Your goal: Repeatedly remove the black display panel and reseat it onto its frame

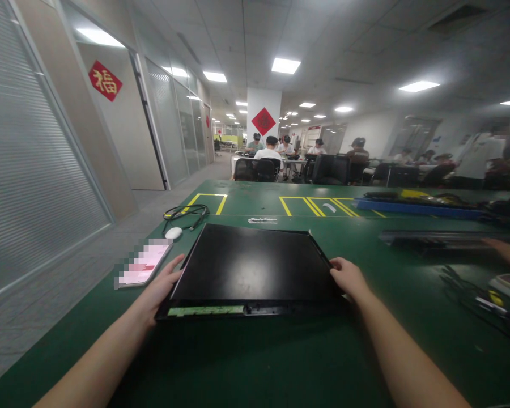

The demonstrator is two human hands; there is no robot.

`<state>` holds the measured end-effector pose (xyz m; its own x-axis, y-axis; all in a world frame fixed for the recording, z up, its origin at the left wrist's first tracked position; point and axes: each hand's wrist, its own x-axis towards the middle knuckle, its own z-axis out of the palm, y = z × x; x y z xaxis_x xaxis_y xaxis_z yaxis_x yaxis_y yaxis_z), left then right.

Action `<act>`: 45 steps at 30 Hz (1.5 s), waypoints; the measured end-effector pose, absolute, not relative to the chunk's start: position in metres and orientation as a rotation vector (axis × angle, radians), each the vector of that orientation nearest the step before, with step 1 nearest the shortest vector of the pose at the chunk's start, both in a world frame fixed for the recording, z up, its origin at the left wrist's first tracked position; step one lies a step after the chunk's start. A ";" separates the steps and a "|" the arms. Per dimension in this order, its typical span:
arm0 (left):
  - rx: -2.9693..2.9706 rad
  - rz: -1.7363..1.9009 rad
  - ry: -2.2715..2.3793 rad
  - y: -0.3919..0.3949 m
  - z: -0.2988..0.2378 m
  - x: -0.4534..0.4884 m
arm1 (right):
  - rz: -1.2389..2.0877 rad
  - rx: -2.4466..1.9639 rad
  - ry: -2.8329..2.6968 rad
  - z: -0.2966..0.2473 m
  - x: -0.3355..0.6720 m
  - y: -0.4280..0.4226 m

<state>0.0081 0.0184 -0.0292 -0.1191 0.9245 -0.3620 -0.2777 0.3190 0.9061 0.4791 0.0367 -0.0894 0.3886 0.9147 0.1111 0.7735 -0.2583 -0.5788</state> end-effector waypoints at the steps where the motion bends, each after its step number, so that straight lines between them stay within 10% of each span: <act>1: 0.712 1.167 1.293 0.019 -0.031 0.006 | 0.332 -2.094 -1.439 -0.089 0.479 0.037; 45: 0.924 1.181 1.184 0.006 -0.013 0.011 | 0.367 -2.073 -1.426 -0.088 0.479 0.036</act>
<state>0.0108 0.0059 -0.0125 -0.0210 0.9824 -0.1856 -0.1832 0.1787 0.9667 0.4790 0.0364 -0.0879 0.3878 0.9161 0.1016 0.7533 -0.2515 -0.6076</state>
